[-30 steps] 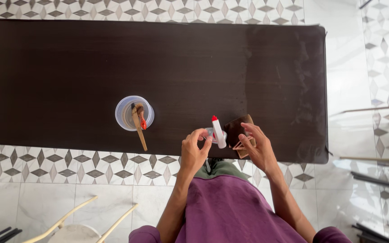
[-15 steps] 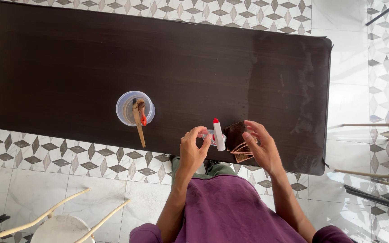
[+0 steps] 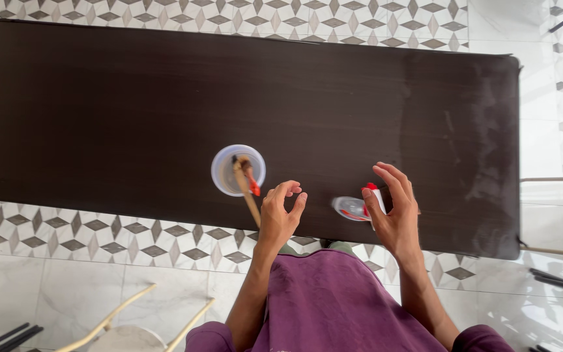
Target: The person sprays a cleaning solution onto a brown cloth and wipes a dark brown table surface. They repeatedly spray the cloth and wipe different sections of the table, moving the container with a paintbrush as needed.
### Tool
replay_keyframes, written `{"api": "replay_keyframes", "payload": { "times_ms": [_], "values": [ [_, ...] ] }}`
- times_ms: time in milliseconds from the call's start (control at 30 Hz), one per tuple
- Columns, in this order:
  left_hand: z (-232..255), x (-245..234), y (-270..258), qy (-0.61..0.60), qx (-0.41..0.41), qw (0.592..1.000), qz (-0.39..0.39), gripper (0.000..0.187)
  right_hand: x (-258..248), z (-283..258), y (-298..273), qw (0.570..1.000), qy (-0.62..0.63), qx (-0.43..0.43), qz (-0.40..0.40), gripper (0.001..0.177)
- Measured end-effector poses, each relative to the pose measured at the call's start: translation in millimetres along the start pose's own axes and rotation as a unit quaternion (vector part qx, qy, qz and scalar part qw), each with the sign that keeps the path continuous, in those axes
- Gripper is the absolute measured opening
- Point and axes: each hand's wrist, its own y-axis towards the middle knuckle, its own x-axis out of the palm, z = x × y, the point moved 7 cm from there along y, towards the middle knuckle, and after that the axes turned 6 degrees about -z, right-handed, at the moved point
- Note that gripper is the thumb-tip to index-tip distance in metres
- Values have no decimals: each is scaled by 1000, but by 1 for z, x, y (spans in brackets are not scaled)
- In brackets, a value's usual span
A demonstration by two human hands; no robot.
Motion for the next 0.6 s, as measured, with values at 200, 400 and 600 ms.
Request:
{"api": "replay_keyframes", "payload": {
  "times_ms": [200,400,600],
  "values": [
    [-46,-61,21,17,-3,1000,3,24,84,-33,16,998,6,-63,-27,42],
    [-99,-104,38,90,41,994,45,33,187,8,38,993,37,59,-92,45],
    [-181,-111,46,125,-92,987,35,67,265,81,46,978,30,164,-123,61]
  ]
}}
